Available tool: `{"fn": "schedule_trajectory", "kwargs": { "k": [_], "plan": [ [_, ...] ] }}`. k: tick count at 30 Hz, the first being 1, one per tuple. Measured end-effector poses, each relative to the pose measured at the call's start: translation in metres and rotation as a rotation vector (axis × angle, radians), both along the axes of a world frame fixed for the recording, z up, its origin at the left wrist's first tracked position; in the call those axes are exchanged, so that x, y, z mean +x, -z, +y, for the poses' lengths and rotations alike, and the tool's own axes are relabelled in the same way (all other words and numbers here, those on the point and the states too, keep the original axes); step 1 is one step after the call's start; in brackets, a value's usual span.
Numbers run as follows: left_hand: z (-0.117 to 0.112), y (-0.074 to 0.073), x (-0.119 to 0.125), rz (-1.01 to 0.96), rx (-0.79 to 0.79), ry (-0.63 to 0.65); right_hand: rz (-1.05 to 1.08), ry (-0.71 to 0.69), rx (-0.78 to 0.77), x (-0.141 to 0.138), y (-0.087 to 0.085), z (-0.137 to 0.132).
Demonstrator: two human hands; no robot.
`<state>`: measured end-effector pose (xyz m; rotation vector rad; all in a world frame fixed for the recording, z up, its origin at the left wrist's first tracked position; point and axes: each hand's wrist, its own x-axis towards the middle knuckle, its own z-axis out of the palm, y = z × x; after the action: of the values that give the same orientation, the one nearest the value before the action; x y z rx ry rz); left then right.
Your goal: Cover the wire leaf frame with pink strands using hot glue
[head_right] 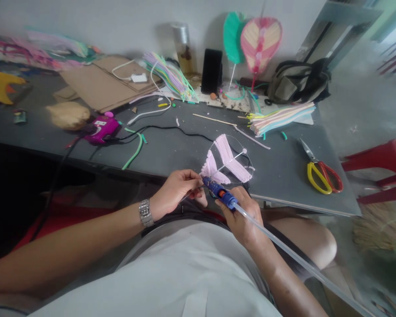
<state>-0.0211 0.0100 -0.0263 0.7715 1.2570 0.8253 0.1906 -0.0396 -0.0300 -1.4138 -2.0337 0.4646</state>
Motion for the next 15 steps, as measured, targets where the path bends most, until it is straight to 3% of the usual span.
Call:
{"fn": "schedule_trajectory", "kwargs": {
  "k": [15],
  "plan": [
    [-0.0008,-0.0008,0.0022,0.019,0.003,-0.001,0.012,0.018,0.025,-0.0033,-0.0001,0.0012]
  ]
}}
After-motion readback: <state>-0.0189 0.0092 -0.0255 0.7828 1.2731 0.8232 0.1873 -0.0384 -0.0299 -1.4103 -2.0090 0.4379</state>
